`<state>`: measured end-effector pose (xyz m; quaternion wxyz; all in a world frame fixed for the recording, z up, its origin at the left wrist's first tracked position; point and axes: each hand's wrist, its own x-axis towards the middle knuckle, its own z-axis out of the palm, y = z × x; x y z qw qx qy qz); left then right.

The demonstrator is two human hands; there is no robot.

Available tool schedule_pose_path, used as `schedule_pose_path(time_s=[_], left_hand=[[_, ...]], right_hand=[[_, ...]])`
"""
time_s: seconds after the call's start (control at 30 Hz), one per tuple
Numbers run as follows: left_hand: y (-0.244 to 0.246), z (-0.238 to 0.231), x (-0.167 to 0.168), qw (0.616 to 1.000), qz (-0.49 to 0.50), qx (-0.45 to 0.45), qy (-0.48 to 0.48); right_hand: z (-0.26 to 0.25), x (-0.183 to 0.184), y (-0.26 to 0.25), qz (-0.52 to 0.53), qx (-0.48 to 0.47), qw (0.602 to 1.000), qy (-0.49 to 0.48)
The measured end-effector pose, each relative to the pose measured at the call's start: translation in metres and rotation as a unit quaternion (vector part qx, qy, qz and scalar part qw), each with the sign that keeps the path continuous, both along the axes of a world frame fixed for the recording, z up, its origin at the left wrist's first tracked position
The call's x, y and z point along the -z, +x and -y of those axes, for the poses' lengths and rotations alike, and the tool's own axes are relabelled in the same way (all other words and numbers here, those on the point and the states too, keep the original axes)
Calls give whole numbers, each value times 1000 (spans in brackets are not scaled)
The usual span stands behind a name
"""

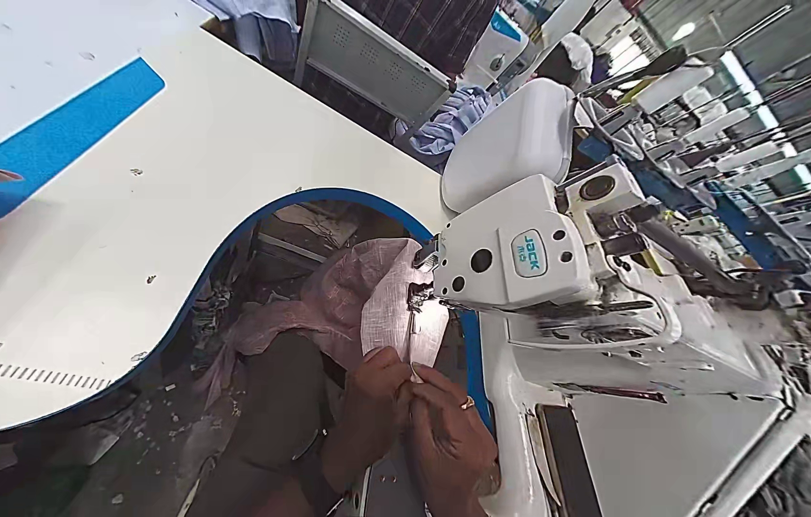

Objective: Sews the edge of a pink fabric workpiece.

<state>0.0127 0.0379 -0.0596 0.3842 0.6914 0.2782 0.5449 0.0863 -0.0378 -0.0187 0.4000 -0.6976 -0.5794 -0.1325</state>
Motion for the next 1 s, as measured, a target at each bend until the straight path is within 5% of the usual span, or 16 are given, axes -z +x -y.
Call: schedule_pose_path(time_s=[0.33,0.47,0.53,0.63,0.8,0.9,1.0], left_hand=[[2,-12,-9,992,-111,-21,59],[-16,-65,-40,981,-88,116,-128],[4,-98,-22,928,-4,220,-301],[60,-134,8,780,147,351,-496],[118,-191,-16,829,42,265,-490],[118,-163,12,851,17,186,-491],[92,-137,45,862,92,102,-488]], right_hand=[[-12,6,4,51,33,996,-63],[-9,10,-4,84,30,991,-102],[-12,11,-7,111,36,988,-105],[-15,8,-7,129,35,986,-100],[-14,10,-5,124,46,986,-99],[-22,11,-4,136,48,987,-72],[-13,8,-3,82,36,995,-52]])
